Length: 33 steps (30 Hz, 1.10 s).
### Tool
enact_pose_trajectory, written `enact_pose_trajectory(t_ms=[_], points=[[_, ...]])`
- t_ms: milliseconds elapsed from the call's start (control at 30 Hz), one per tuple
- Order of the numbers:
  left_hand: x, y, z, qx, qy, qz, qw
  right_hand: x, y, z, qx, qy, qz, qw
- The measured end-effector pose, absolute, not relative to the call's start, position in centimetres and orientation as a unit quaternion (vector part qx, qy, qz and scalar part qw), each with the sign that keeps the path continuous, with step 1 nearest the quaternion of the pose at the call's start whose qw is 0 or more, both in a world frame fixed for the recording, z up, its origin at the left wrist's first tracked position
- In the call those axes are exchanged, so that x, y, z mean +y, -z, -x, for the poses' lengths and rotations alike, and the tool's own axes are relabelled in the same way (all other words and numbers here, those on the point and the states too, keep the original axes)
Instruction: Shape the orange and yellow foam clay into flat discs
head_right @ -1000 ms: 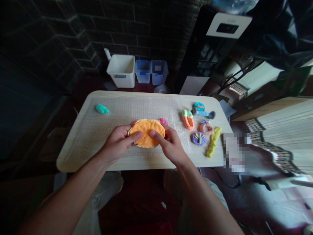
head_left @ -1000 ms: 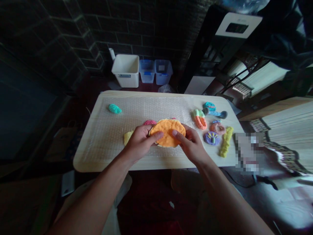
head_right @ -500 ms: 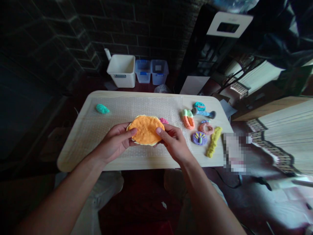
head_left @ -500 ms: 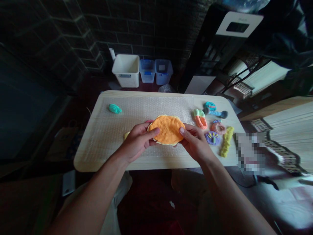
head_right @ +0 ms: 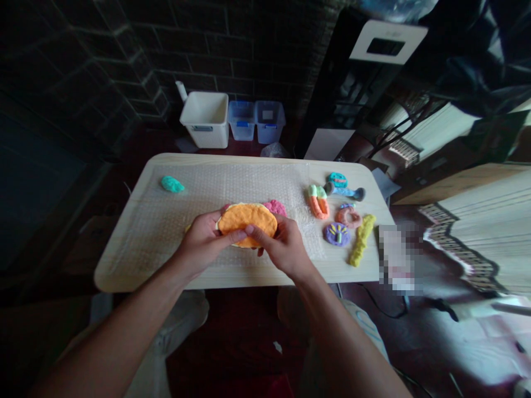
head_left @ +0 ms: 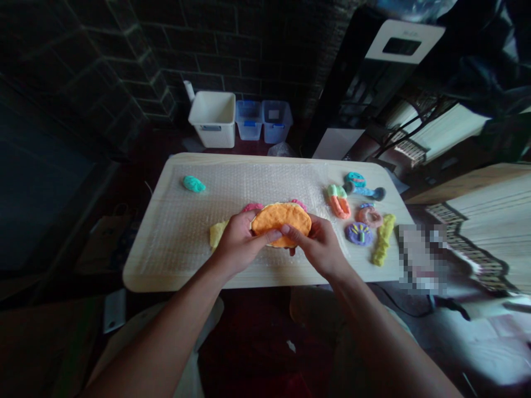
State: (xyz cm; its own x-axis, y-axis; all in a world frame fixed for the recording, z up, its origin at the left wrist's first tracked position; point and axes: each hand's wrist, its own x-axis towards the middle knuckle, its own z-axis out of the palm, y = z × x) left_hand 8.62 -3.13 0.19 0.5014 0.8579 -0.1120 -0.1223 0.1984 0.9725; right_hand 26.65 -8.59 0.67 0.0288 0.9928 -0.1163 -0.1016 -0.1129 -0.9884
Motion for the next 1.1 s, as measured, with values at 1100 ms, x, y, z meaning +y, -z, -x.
enact_pose_trajectory(t_ms=[1100], points=[[-3.6, -0.7, -9.2, 0.329, -0.361, -0.471, 0.735, -8.6, -0.6, -26.5, -0.444, -0.55, 0.493, 0.507]])
